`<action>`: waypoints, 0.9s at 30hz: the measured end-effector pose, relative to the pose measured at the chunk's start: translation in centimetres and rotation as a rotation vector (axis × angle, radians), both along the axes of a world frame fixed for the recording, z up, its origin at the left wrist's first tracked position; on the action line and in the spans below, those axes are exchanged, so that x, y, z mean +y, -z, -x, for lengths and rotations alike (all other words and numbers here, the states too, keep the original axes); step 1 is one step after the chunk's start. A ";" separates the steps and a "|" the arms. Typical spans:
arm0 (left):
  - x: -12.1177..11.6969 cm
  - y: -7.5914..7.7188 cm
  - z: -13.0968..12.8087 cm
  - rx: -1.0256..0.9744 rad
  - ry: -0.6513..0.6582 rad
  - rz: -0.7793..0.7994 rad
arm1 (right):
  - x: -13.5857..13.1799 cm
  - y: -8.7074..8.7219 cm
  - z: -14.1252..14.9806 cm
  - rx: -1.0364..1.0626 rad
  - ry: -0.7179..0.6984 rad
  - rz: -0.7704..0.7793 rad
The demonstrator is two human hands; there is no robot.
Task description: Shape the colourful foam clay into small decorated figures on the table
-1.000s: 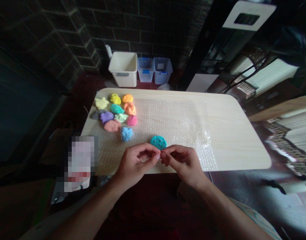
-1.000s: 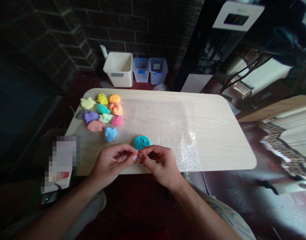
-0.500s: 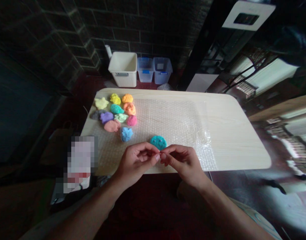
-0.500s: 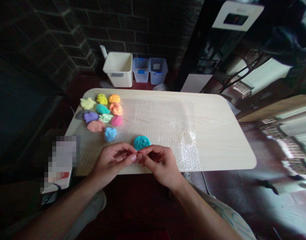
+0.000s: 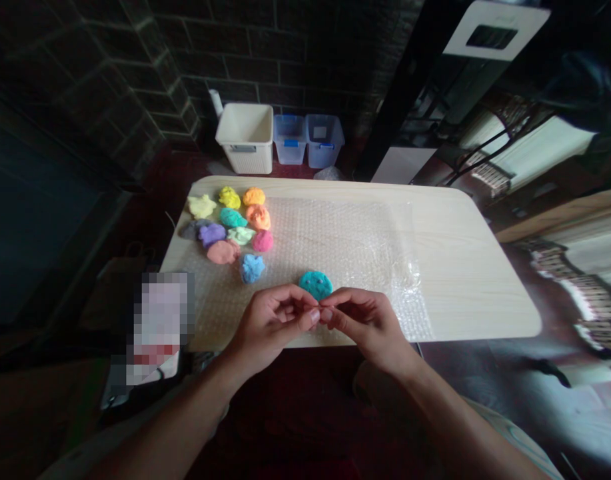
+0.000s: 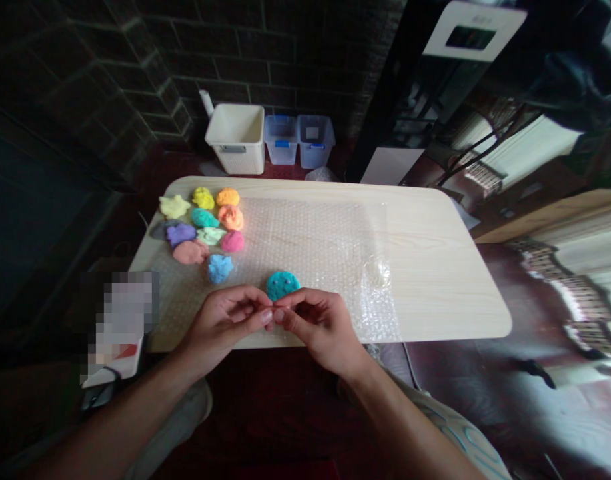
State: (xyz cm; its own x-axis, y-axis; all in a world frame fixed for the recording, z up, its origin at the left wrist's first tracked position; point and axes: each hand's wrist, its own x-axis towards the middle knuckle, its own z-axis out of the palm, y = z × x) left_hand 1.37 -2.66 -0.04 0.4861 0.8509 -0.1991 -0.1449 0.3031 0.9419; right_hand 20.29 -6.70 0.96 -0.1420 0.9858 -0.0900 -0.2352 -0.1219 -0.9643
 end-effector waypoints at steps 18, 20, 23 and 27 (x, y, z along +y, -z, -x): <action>0.3 -0.3 0.0 -0.011 -0.011 -0.083 | -0.3 1.3 0.0 0.025 0.054 -0.038; 0.1 0.1 0.1 0.017 -0.030 -0.129 | -0.4 1.5 -0.1 0.012 0.059 -0.011; -0.2 0.6 0.2 0.090 -0.042 -0.194 | -0.5 1.6 -0.2 -0.047 0.064 -0.013; -0.4 0.6 0.2 0.117 -0.045 -0.235 | -0.4 1.3 -0.2 -0.095 0.089 -0.073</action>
State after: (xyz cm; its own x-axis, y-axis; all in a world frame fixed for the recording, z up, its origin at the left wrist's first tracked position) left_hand 1.13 -3.02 -0.68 0.4317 0.9009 -0.0454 -0.0397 0.0692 0.9968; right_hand 20.50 -7.09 -0.29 -0.0484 0.9985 -0.0264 -0.1489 -0.0333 -0.9883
